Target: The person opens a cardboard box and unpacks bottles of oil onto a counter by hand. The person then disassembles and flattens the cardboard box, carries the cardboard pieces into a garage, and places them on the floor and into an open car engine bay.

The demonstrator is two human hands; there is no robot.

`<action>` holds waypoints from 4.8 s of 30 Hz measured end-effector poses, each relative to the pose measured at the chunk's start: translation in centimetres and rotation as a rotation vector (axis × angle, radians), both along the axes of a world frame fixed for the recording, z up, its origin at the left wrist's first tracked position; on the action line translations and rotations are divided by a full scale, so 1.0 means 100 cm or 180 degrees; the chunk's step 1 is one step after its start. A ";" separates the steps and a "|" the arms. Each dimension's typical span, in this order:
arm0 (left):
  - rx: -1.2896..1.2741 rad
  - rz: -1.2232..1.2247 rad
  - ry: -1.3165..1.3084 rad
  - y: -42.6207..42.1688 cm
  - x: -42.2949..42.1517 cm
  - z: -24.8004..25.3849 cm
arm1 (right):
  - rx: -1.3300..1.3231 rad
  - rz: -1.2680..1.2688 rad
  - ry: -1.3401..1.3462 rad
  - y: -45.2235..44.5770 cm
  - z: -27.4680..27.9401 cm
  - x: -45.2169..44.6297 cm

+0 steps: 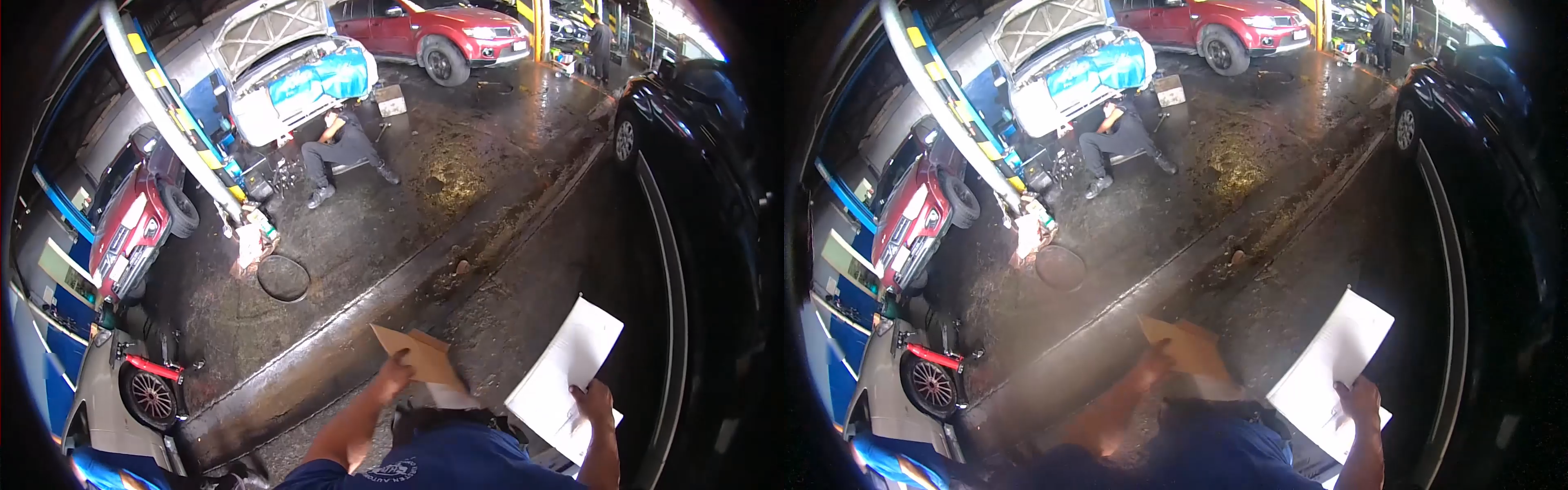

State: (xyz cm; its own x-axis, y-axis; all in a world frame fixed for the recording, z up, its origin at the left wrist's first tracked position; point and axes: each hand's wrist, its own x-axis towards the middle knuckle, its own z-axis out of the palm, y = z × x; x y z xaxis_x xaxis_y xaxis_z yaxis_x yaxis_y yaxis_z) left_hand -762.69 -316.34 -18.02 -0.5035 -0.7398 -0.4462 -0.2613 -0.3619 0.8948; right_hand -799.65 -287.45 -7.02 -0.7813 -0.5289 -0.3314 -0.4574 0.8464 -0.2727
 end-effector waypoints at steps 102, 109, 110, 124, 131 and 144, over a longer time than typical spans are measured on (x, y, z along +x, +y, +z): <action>-0.1841 -0.3123 -0.0536 -1.596 -2.887 0.029 | -0.1780 -0.0692 0.1402 -1.748 -0.028 -2.425; -0.1663 -0.3415 0.0865 -1.623 -3.094 -0.032 | -0.0487 -0.0274 0.0272 -1.733 -0.019 -2.635; -0.1487 -0.3571 0.1116 -1.622 -3.125 -0.042 | -0.0430 -0.0504 0.0106 -1.723 -0.008 -2.665; -0.2378 -0.4665 0.1888 -1.512 -3.497 0.117 | -0.0728 -0.1441 0.0827 -1.581 0.027 -3.080; -0.2055 -0.4673 0.1799 -1.409 -3.707 0.103 | -0.0918 -0.1338 0.1053 -1.475 0.018 -3.293; -0.1590 -0.3337 0.2629 -1.387 -4.046 0.136 | -0.0866 -0.1155 0.1374 -1.300 0.005 -3.720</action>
